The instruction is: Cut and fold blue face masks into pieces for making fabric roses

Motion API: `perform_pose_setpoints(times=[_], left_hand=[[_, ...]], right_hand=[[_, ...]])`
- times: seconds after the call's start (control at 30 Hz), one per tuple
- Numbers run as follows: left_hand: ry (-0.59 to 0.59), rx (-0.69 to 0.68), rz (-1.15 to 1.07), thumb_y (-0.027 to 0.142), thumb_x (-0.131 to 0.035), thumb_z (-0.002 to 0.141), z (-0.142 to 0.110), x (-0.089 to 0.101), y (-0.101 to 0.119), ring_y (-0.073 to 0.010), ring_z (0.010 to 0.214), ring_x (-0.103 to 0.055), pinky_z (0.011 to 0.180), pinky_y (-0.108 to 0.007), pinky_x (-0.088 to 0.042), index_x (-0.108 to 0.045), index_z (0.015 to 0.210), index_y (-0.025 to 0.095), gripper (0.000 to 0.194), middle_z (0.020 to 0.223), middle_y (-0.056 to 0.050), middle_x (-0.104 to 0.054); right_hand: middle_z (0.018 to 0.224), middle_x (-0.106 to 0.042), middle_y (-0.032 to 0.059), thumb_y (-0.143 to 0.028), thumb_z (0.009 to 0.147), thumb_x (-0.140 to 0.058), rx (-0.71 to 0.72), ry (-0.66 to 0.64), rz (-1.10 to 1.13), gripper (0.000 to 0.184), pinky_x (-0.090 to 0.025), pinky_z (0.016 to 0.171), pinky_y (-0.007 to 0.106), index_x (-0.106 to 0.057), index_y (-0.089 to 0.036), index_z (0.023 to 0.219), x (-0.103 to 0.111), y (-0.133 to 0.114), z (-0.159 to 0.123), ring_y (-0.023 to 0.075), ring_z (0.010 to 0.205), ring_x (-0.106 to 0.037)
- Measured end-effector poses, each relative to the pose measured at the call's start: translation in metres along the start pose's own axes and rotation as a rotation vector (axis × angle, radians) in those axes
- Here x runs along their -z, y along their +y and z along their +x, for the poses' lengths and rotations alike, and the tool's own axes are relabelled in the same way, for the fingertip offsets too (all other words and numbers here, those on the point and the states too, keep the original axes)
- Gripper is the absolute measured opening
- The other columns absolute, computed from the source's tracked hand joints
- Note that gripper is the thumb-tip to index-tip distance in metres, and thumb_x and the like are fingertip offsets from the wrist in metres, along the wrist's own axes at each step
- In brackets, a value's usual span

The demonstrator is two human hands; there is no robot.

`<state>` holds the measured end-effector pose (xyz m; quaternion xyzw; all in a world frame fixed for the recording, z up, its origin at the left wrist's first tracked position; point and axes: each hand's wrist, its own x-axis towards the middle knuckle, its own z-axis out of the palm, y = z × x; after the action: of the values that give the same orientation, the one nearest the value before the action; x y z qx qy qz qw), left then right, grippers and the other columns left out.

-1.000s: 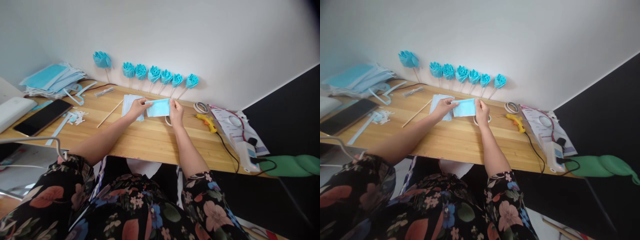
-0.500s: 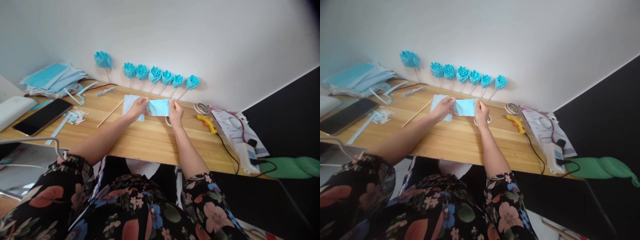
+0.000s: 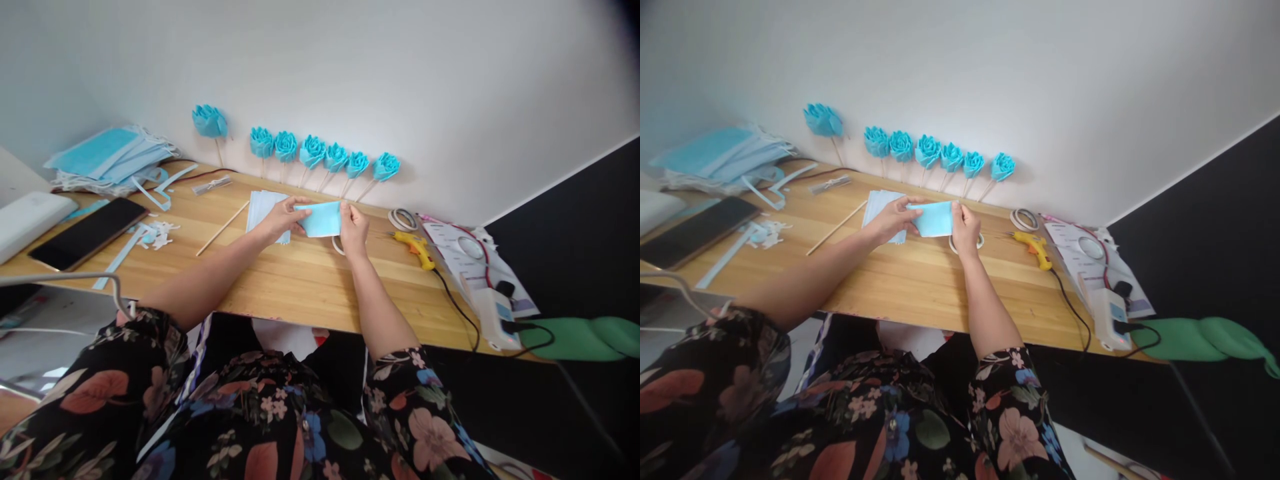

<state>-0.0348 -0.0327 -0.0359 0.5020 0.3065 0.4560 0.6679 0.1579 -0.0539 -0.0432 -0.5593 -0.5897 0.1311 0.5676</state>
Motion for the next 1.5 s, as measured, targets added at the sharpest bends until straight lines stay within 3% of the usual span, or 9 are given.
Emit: perform_pose_setpoints(times=[0.1,0.2,0.4,0.63,1.1,1.3,1.5], left_hand=[[-0.011,0.005,0.026,0.03,-0.087,0.069,0.001,0.0,-0.001,-0.012,0.059,-0.063,0.053,-0.026,-0.059,-0.06,0.087,0.01,0.038,0.072,-0.001,-0.064],[0.02,0.001,0.034,0.035,-0.089,0.064,0.001,0.001,-0.001,-0.0115,0.053,-0.062,0.05,-0.025,-0.057,-0.058,0.079,0.012,0.042,0.064,0.001,-0.062],[0.047,-0.009,0.073,0.041,-0.088,0.065,0.0,0.001,0.0,-0.0102,0.045,-0.058,0.043,-0.023,-0.051,-0.057,0.078,0.014,0.043,0.059,0.004,-0.059],[0.089,0.038,0.099,0.025,-0.077,0.078,-0.002,-0.005,0.005,-0.0096,0.04,-0.056,0.041,-0.021,-0.045,-0.057,0.076,0.014,0.023,0.055,0.005,-0.057],[0.145,0.042,0.106,0.023,-0.079,0.079,0.002,-0.006,-0.001,-0.0072,0.038,-0.051,0.038,-0.019,-0.04,-0.058,0.075,0.013,0.023,0.054,0.006,-0.052],[0.168,-0.015,0.054,0.027,-0.082,0.075,0.003,-0.004,-0.002,-0.0084,0.049,-0.055,0.048,-0.022,-0.051,-0.058,0.076,0.013,0.027,0.06,0.005,-0.056],[0.203,-0.028,0.048,0.022,-0.078,0.078,0.004,-0.004,-0.002,-0.0079,0.05,-0.053,0.048,-0.022,-0.051,-0.057,0.078,0.014,0.022,0.062,0.005,-0.055]], right_hand=[[0.06,-0.023,-0.005,-0.07,0.091,-0.043,0.0,-0.009,-0.01,0.057,-0.024,0.056,0.028,-0.031,-0.023,0.061,0.0,-0.003,-0.001,0.01,0.058,-0.026],[0.06,-0.022,-0.0051,-0.07,0.091,-0.042,0.013,-0.017,-0.019,0.058,-0.024,0.056,0.028,-0.031,-0.023,0.06,-0.001,-0.005,-0.002,0.0099,0.058,-0.026],[0.059,-0.024,-0.0052,-0.071,0.091,-0.041,-0.001,-0.044,-0.03,0.058,-0.023,0.056,0.028,-0.032,-0.022,0.06,-0.002,-0.005,-0.004,0.0099,0.058,-0.026],[0.059,-0.023,-0.0056,-0.07,0.091,-0.041,-0.012,-0.022,-0.06,0.057,-0.023,0.055,0.028,-0.033,-0.023,0.06,-0.002,-0.006,-0.005,0.0102,0.057,-0.026],[0.059,-0.024,-0.0051,-0.072,0.089,-0.043,-0.018,-0.004,-0.06,0.058,-0.023,0.055,0.028,-0.031,-0.023,0.06,-0.002,-0.001,-0.004,0.0106,0.059,-0.026],[0.062,-0.024,-0.0049,-0.073,0.09,-0.04,-0.011,0.049,-0.053,0.058,-0.025,0.057,0.027,-0.029,-0.024,0.062,-0.001,0.004,-0.003,0.0107,0.06,-0.026],[0.062,-0.023,-0.0049,-0.074,0.089,-0.041,-0.014,0.051,-0.035,0.058,-0.026,0.057,0.027,-0.031,-0.024,0.062,-0.001,0.007,-0.003,0.0108,0.061,-0.026]])
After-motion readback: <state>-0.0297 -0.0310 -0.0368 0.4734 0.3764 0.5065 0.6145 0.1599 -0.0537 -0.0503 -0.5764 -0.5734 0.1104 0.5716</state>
